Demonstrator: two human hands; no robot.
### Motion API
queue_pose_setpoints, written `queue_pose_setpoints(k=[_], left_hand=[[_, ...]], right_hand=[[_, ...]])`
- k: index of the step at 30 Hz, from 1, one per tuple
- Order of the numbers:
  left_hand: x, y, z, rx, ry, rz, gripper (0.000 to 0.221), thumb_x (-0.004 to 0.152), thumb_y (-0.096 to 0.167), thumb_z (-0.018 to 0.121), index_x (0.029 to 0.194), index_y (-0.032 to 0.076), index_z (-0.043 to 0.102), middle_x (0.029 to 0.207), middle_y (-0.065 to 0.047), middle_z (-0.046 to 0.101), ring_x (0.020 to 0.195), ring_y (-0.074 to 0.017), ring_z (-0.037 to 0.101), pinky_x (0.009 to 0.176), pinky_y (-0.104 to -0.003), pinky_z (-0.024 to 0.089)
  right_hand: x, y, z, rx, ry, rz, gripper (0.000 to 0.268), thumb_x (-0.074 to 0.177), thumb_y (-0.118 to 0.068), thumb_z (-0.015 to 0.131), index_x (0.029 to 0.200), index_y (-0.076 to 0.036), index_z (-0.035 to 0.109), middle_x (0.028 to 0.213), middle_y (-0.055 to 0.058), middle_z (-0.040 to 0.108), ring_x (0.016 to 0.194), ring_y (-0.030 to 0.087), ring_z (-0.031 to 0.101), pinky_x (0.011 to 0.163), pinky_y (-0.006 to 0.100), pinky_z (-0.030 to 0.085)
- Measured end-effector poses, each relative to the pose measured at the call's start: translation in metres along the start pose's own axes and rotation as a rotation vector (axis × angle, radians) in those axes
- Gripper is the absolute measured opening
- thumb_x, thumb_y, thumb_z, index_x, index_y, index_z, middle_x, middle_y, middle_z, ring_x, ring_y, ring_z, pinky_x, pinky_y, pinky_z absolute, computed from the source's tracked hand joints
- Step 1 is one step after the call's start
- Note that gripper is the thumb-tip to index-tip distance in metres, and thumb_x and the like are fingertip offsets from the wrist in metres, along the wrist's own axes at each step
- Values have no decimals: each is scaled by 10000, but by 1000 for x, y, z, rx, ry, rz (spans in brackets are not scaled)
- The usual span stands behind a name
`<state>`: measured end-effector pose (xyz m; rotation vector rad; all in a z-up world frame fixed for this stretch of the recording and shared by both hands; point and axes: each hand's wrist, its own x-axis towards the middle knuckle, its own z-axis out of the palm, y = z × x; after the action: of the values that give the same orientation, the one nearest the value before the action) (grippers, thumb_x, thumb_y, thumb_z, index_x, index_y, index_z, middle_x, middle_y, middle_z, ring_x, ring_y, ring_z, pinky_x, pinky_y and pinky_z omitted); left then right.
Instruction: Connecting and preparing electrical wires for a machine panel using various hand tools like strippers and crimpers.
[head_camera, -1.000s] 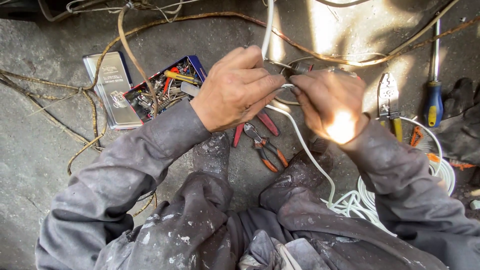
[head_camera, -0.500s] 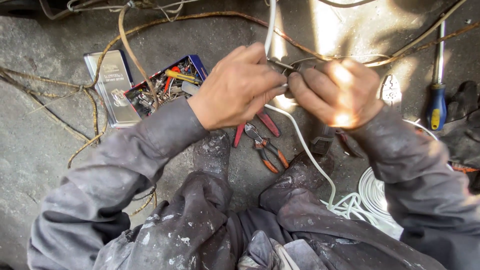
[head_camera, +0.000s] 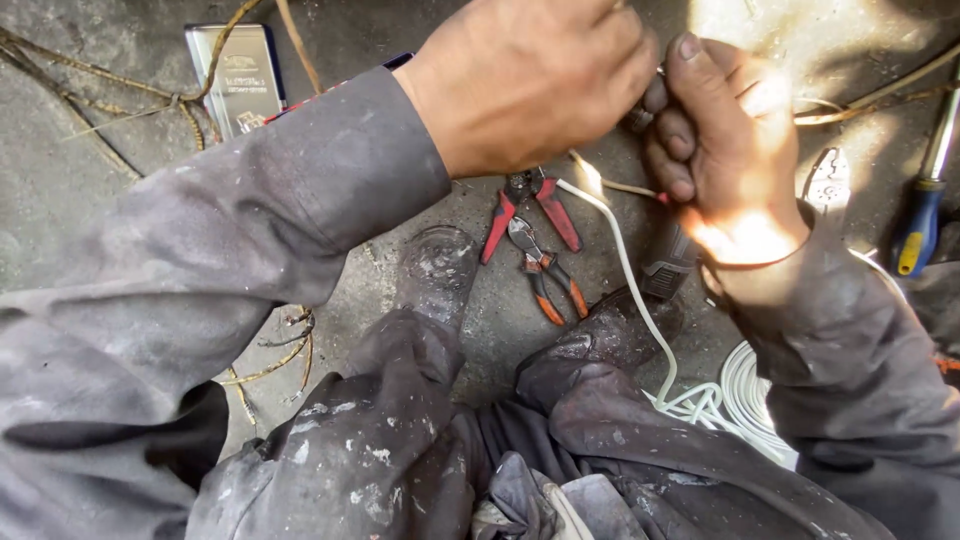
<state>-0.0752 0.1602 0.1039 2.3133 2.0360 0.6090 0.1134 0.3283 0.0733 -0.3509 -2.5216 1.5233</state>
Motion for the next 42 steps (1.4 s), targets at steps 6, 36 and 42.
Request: queue_pose_setpoints(k=[6,36,42], left_hand=[[2,-17,5,-611,-24,-275,106,1053,125,649,1032,22,638,877,-151,642,855,-347,662,738,-460,515],[-44,-6,1,-757,221,-496,146,1061,79,655,1166,-20,676,1027,-179,705,924,-346,725,796,-401,572],[-33,11,13,-806,226,-575,162,1050,99,656,1157,-18,686,1016,-174,721,917,-330,736,787,-389,579]], right_hand=[[32,15,-10,-180,49,-242,145,1207,-54,559,1094,30,595,951,134,621,798,244,616,698,358,504],[-8,71,84,-382,-173,35,223,961,-142,701,1137,-24,632,977,168,658,763,332,663,664,438,543],[-18,11,26,422,42,499,105,1060,14,580,1163,14,595,867,102,622,687,154,592,605,297,473]])
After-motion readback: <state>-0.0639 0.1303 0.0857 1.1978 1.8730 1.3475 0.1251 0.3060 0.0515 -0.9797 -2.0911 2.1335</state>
